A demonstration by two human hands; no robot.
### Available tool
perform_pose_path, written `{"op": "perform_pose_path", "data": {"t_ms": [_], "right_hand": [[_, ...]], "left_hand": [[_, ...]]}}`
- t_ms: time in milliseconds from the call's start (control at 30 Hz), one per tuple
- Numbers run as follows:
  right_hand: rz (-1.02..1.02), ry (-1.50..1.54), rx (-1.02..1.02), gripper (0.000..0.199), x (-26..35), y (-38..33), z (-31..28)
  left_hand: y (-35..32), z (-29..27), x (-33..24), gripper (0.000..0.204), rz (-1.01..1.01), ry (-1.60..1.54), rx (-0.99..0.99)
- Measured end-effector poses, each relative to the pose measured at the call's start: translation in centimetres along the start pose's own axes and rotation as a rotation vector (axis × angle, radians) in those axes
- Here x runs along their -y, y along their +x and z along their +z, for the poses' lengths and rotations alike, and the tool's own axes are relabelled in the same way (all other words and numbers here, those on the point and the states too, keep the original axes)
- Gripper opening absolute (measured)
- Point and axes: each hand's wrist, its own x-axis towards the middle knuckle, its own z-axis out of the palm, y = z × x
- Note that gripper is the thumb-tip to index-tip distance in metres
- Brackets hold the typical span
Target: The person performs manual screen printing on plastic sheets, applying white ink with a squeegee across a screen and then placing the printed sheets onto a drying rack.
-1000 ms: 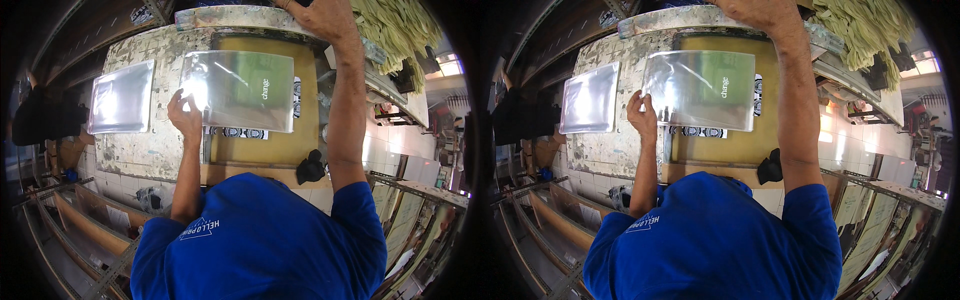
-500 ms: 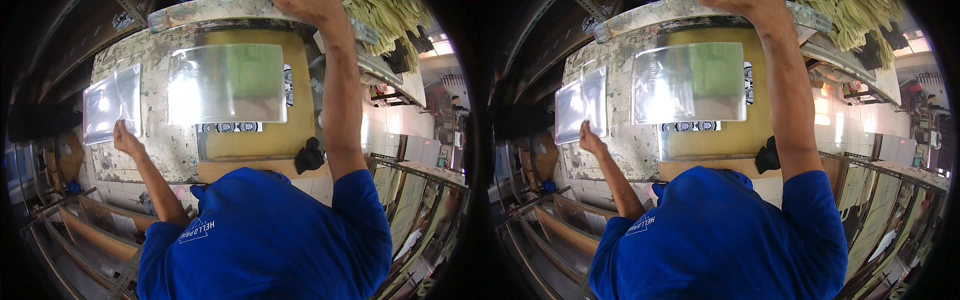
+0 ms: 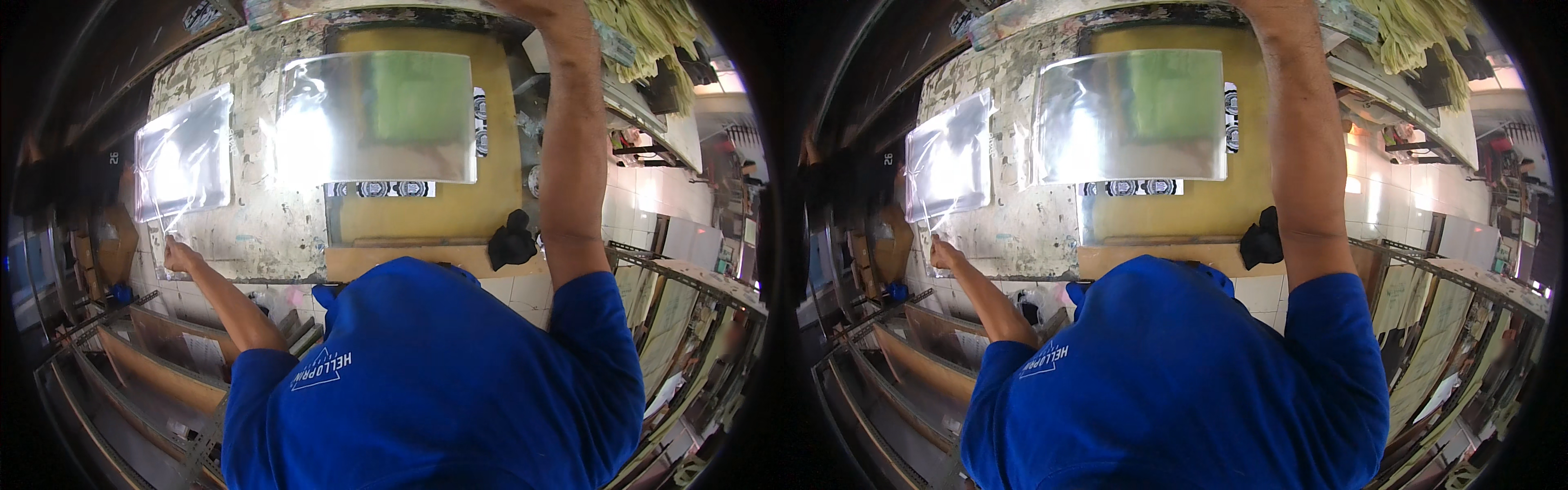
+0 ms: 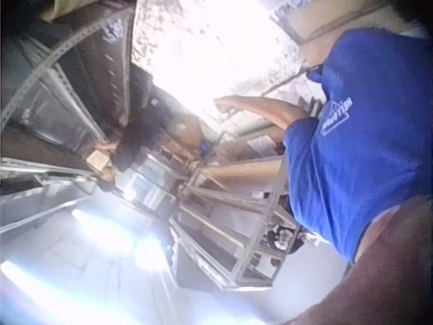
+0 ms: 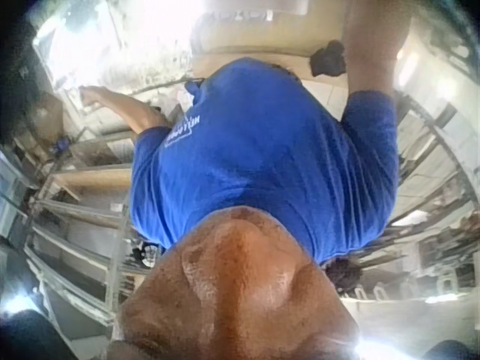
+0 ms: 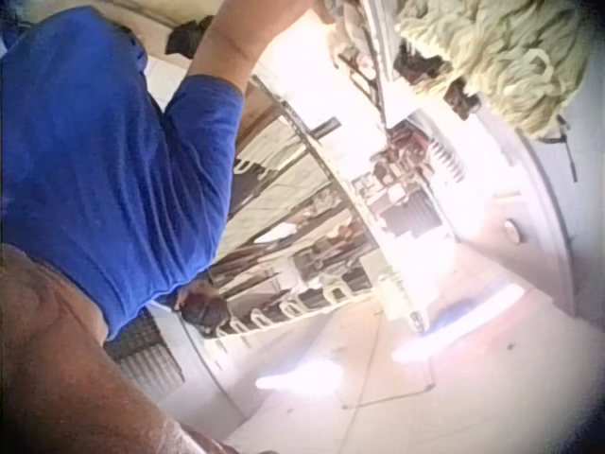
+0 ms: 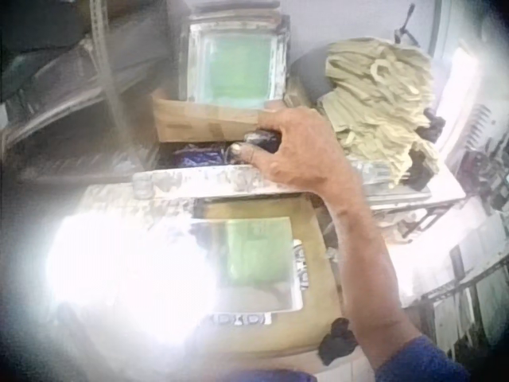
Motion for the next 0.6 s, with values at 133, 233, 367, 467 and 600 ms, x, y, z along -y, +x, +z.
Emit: {"op": "perform_pose_path", "data": {"t_ms": [133,233,367,467,600], "right_hand": [[0.032,0.066,0.025,0.035,0.7,0.0,-0.1],[0.09,0.044,0.043,0.035,1.2,-0.2,0.0],[0.004,0.023,-0.03,0.035,0.8,-0.8,0.3],[-0.121,-0.033,-0.132,0.034,-0.2,-1.4,1.5],[0.105,0.011,-0.001,0.034,2.1,-2.7,0.5]], "left_hand": [[2.6,-0.6,3.0,0.05,0.016,0.425,-0.11],[0.8,0.0,3.1,0.067,0.22,0.596,-0.175],[-9.3,3.2,-4.5,0.063,0.59,0.224,0.115],[-18.3,4.5,-10.4,0.046,0.685,-0.092,0.348],[-27.2,4.8,-16.3,0.045,0.442,-0.475,0.844]]}}
